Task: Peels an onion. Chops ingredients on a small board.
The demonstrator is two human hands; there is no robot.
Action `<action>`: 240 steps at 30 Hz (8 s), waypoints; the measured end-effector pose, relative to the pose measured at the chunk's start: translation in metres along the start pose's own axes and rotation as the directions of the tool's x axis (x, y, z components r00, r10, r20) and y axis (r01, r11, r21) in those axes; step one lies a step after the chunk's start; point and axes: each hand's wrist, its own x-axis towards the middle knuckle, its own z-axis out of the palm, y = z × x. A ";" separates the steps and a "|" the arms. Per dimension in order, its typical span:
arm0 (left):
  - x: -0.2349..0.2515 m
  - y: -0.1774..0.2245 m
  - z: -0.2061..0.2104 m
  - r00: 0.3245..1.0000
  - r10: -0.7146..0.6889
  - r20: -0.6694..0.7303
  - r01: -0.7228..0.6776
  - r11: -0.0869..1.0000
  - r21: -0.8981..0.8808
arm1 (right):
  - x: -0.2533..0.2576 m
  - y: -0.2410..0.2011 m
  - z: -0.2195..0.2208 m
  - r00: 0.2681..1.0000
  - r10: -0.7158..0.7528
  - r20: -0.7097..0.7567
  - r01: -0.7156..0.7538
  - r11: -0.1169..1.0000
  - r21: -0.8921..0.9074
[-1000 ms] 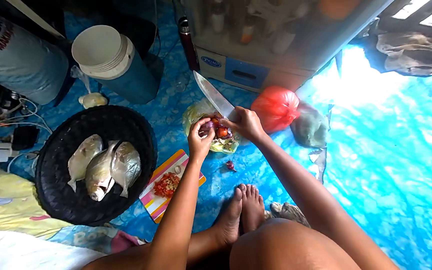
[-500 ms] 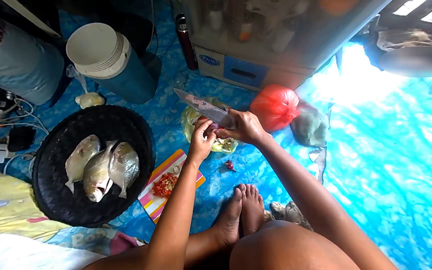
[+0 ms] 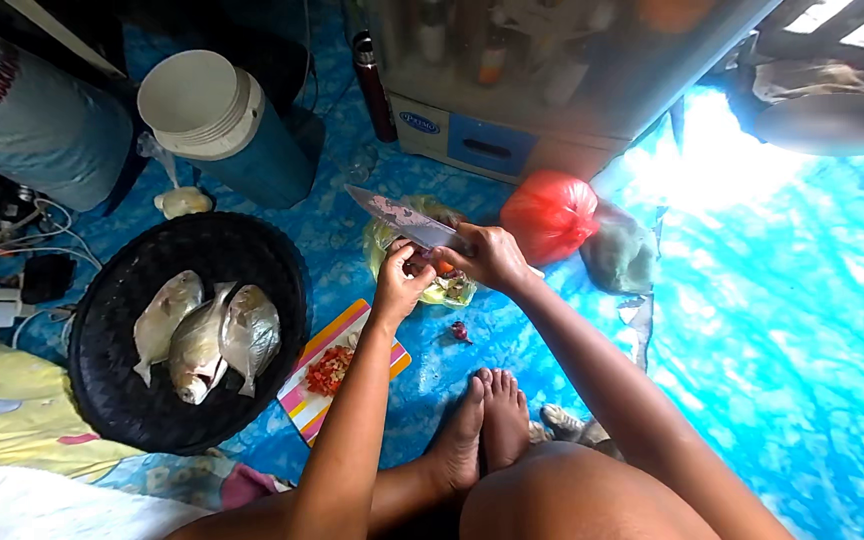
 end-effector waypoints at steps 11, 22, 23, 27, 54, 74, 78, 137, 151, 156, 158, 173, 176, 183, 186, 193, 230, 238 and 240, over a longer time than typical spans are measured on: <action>-0.001 -0.001 -0.003 0.998 -0.012 -0.055 0.011 1.000 -0.020 | 0.009 0.009 -0.008 0.965 0.246 0.091 -0.250 0.968 0.039; -0.045 -0.016 -0.073 0.980 -0.029 -0.196 0.048 0.994 0.094 | -0.031 -0.012 0.003 0.909 0.284 0.306 -0.366 0.894 0.258; -0.057 -0.021 -0.086 0.965 -0.075 -0.252 0.103 0.990 0.098 | -0.042 -0.018 0.007 0.892 0.278 0.356 -0.383 0.884 0.268; -0.105 -0.041 -0.114 0.865 -0.228 -0.447 0.315 0.940 0.131 | -0.073 -0.041 0.020 0.700 0.306 0.645 -0.479 0.871 0.106; -0.172 -0.064 -0.086 0.520 -0.483 -0.705 0.257 0.875 -0.410 | -0.041 -0.096 0.169 0.688 0.393 0.610 -0.447 0.892 -0.071; -0.122 -0.068 -0.028 0.888 -0.355 -0.294 0.460 0.662 0.591 | -0.092 -0.068 0.008 0.514 0.431 0.742 -0.338 0.896 -0.286; -0.125 -0.068 -0.032 0.854 -0.382 -0.353 0.509 0.752 0.419 | -0.124 -0.083 0.009 0.438 0.497 0.749 -0.210 0.867 -0.452; -0.121 -0.064 -0.035 0.786 -0.436 -0.439 0.613 0.644 0.459 | -0.082 -0.107 0.066 0.376 0.504 0.778 0.023 0.834 -0.551; -0.118 -0.068 -0.027 0.833 -0.356 -0.424 0.540 0.689 0.483 | -0.092 -0.093 0.014 0.343 0.493 0.799 -0.088 0.864 -0.496; -0.131 -0.075 -0.026 0.874 -0.295 -0.387 0.477 0.676 0.562 | -0.101 -0.092 0.021 0.296 0.563 0.771 -0.080 0.820 -0.567; -0.137 -0.075 -0.027 0.885 -0.278 -0.373 0.453 0.696 0.557 | -0.102 -0.093 0.027 0.291 0.579 0.762 -0.064 0.806 -0.588; -0.143 -0.074 -0.041 0.899 -0.281 -0.336 0.431 0.705 0.563 | -0.094 -0.099 0.033 0.299 0.525 0.797 -0.033 0.840 -0.541; -0.145 -0.078 -0.042 0.909 -0.261 -0.324 0.407 0.721 0.560 | -0.094 -0.096 0.041 0.279 0.524 0.805 -0.045 0.844 -0.535; -0.143 -0.076 -0.043 0.907 -0.268 -0.325 0.413 0.713 0.567 | -0.099 -0.097 0.039 0.317 0.539 0.781 -0.062 0.833 -0.550; -0.146 -0.077 -0.042 0.905 -0.268 -0.329 0.417 0.707 0.571 | -0.103 -0.100 0.035 0.323 0.534 0.782 -0.056 0.835 -0.547; -0.149 -0.081 -0.040 0.912 -0.209 -0.354 0.387 0.726 0.568 | -0.099 -0.101 0.047 0.281 0.545 0.790 -0.044 0.830 -0.556; -0.149 -0.076 -0.043 0.885 -0.304 -0.353 0.459 0.698 0.549 | -0.096 -0.105 0.044 0.284 0.503 0.817 -0.063 0.859 -0.507; -0.150 -0.076 -0.042 0.873 -0.313 -0.374 0.478 0.697 0.533 | -0.098 -0.108 0.038 0.263 0.521 0.812 -0.052 0.848 -0.527; -0.151 -0.076 -0.042 0.867 -0.321 -0.380 0.490 0.688 0.536 | -0.098 -0.108 0.043 0.257 0.527 0.810 -0.048 0.844 -0.534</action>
